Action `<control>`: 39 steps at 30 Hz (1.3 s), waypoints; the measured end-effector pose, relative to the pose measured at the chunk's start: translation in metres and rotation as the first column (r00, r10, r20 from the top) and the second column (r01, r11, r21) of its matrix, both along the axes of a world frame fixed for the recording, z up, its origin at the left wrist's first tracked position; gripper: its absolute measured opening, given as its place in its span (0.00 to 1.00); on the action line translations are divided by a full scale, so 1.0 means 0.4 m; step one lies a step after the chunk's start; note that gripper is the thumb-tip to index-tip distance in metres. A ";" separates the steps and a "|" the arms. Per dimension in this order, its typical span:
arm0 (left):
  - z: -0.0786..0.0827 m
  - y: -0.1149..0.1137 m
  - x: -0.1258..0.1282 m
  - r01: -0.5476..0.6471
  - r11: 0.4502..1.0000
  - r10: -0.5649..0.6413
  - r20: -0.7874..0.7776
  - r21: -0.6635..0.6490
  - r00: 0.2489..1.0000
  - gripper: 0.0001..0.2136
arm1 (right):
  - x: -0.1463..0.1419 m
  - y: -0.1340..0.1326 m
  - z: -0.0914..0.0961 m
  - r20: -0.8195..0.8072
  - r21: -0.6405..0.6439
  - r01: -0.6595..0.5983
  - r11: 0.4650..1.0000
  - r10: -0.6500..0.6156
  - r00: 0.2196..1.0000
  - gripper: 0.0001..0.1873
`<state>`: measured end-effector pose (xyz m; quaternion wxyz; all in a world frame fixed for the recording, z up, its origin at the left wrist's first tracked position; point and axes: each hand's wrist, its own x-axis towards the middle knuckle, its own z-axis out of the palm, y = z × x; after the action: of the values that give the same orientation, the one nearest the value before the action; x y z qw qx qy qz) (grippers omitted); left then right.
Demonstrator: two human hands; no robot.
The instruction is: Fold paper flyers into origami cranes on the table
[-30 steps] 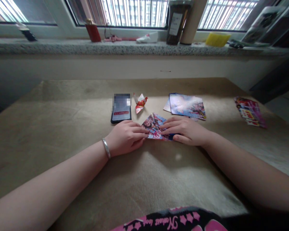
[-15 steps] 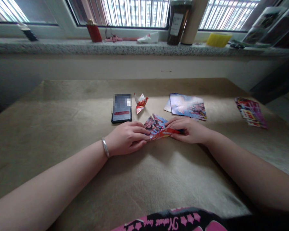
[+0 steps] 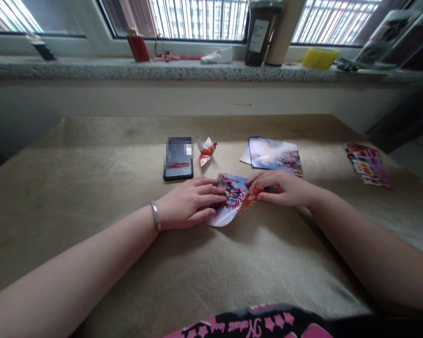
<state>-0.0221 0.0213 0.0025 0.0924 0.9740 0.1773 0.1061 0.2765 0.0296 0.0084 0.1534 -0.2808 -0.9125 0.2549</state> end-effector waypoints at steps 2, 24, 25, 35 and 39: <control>0.003 0.001 0.001 0.027 1.000 -0.027 0.012 -0.015 1.000 0.18 | 0.001 0.000 0.000 0.009 -0.011 0.037 0.999 -0.037 0.999 0.12; -0.017 -0.020 0.006 -0.101 0.993 0.112 0.179 -0.068 0.978 0.16 | -0.092 -0.030 -0.008 0.166 0.111 0.496 0.861 -0.508 0.845 0.09; -0.019 -0.020 0.006 -0.094 0.993 0.106 0.205 -0.065 0.973 0.15 | -0.095 -0.031 -0.009 0.167 0.127 0.495 0.859 -0.511 0.843 0.09; -0.029 -0.012 0.014 -0.053 0.988 0.046 0.048 0.146 0.998 0.20 | -0.111 -0.032 -0.027 0.131 0.282 0.490 0.825 -0.539 0.832 0.11; -0.019 -0.012 0.021 -0.045 0.992 0.046 -0.006 0.122 0.999 0.20 | -0.111 -0.034 -0.031 0.109 0.311 0.491 0.814 -0.544 0.832 0.10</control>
<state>-0.0138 0.0164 -0.0049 0.0296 0.9740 0.1933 0.1143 0.2319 0.0159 -0.0040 0.1650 -0.5192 -0.8372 0.0481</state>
